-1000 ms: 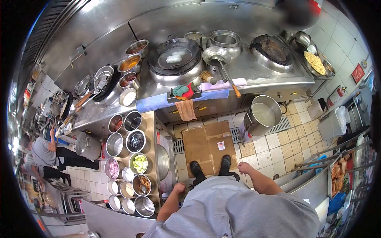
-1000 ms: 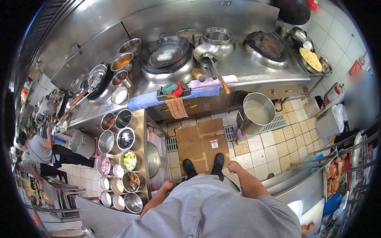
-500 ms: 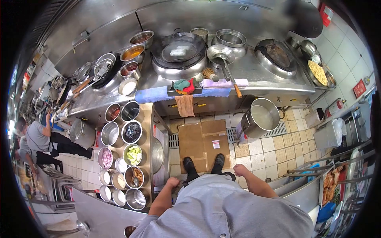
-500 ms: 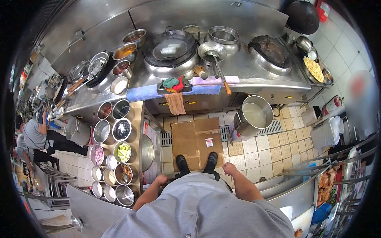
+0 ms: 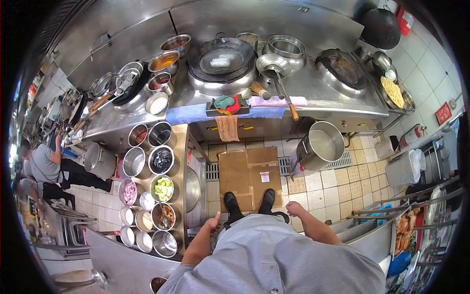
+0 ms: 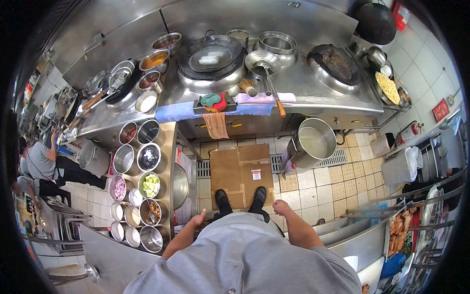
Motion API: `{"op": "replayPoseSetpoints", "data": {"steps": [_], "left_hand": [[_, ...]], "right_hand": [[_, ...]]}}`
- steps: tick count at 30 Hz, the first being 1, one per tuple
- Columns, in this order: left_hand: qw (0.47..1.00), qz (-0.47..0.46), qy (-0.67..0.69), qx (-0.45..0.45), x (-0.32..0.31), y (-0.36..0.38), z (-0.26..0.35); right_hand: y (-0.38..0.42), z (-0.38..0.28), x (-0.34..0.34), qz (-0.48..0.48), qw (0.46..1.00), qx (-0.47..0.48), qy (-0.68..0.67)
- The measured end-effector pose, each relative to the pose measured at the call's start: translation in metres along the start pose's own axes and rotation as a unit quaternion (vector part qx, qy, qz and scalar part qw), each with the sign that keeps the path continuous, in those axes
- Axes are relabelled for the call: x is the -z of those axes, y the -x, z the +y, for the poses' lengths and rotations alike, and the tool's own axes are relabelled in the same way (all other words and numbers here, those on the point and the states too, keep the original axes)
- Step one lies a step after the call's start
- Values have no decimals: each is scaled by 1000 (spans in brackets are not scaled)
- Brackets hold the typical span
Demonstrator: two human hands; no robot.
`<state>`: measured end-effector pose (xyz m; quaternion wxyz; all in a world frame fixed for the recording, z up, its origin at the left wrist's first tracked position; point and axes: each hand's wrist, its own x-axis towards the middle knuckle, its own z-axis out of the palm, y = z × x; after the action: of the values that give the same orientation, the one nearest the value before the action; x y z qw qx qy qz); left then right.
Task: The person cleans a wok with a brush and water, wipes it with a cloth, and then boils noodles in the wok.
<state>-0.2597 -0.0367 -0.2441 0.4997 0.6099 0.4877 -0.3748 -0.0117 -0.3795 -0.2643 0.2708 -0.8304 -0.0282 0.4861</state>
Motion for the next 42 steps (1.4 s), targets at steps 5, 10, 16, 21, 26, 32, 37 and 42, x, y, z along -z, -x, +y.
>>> {"op": "replayPoseSetpoints", "data": {"steps": [5, 10, 16, 21, 26, 32, 37, 42], "left_hand": [[1000, 16, -16, -15, 0, 8, 3], [999, -9, 2, 34, 0, 2, 2], [1000, -8, -2, 0, -1, -16, -8], [990, 25, -118, -71, 1, -30, -15], [970, 79, -165, -163, 2, -24, -13], [982, 62, -95, -148, -2, -46, -22], [979, 80, -119, -145, -2, -38, -19], [982, 71, -57, -164, -6, -54, -30]], "right_hand": [[2, 1, 1, -3, 1000, 13, -23], [2, -3, 2, 1, 1000, 8, -28], [-7, -1, 8, -10, 987, 82, 138], [-9, 3, 8, 6, 992, 70, 108], [-2, -2, 9, 7, 989, 52, 136], [-4, 2, 6, 5, 989, 55, 136], [1, -1, 6, 2, 988, 45, 148], [-1, -2, 5, -6, 989, 16, 145]]}}
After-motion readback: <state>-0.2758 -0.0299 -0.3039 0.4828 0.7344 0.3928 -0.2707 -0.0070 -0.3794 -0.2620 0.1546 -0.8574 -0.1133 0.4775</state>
